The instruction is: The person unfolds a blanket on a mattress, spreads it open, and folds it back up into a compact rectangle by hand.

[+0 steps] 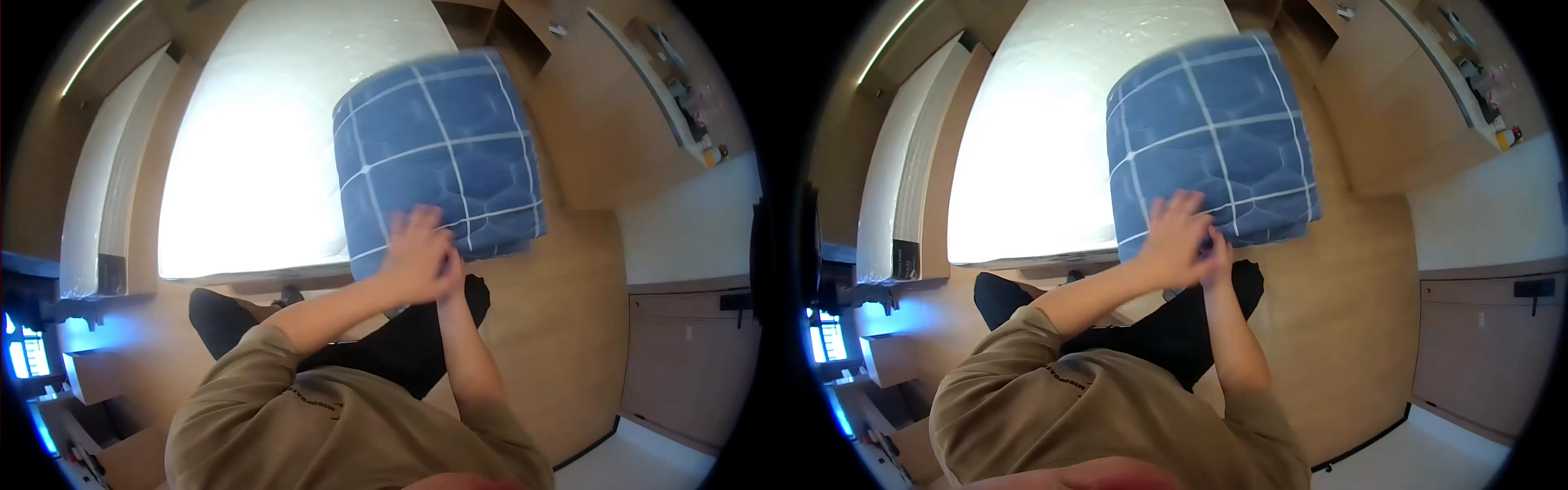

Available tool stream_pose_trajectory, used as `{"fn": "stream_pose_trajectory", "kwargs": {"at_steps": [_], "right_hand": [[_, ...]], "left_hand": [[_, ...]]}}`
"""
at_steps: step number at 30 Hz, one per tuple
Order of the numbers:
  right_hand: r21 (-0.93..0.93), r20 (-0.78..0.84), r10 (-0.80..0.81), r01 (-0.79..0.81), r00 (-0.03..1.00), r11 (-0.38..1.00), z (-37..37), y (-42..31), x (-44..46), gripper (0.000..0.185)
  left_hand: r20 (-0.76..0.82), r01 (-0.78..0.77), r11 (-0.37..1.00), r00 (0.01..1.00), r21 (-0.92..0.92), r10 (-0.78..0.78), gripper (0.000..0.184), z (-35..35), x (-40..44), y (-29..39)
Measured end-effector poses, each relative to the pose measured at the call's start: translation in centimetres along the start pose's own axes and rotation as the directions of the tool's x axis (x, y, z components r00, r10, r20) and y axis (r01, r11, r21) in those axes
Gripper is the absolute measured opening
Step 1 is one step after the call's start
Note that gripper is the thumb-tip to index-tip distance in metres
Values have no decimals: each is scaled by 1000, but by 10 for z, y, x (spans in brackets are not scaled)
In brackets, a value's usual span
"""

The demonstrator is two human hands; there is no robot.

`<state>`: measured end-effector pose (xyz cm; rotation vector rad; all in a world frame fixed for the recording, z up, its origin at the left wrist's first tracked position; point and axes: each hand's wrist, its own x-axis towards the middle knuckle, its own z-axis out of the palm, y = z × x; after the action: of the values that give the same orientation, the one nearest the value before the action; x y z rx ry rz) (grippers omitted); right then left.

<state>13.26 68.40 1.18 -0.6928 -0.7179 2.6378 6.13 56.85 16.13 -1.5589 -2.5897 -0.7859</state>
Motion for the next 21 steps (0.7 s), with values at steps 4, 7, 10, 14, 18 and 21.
{"fn": "stream_pose_trajectory", "kwargs": {"at_steps": [4, 7, 10, 14, 18, 21], "right_hand": [[-20, -168, 82, -87, 982, 996, -24, -41, -15, 31], [-535, -352, -434, 202, 829, 820, -101, -143, 16, 40], [-712, -376, -558, 154, 740, 685, -71, -213, 41, 51], [-738, -190, -328, 86, 925, 669, -83, -241, 55, 62], [-727, -132, -269, 91, 954, 680, -91, -226, 18, 66], [-660, -303, -83, -146, 949, 737, -124, -221, 26, 72]], "left_hand": [[-175, 369, 917, 903, -154, -393, 96, 28, -52, -69], [-54, 437, 822, 871, -366, -487, 109, 39, -69, -61], [17, 395, 845, 909, -361, -417, 113, 42, -82, -48], [-108, 418, 838, 871, -350, -479, 99, 73, -78, -76], [-75, 325, 916, 933, -233, -351, 91, 67, -90, -117], [-14, 268, 921, 959, -282, -283, 91, 60, -86, -126]]}}
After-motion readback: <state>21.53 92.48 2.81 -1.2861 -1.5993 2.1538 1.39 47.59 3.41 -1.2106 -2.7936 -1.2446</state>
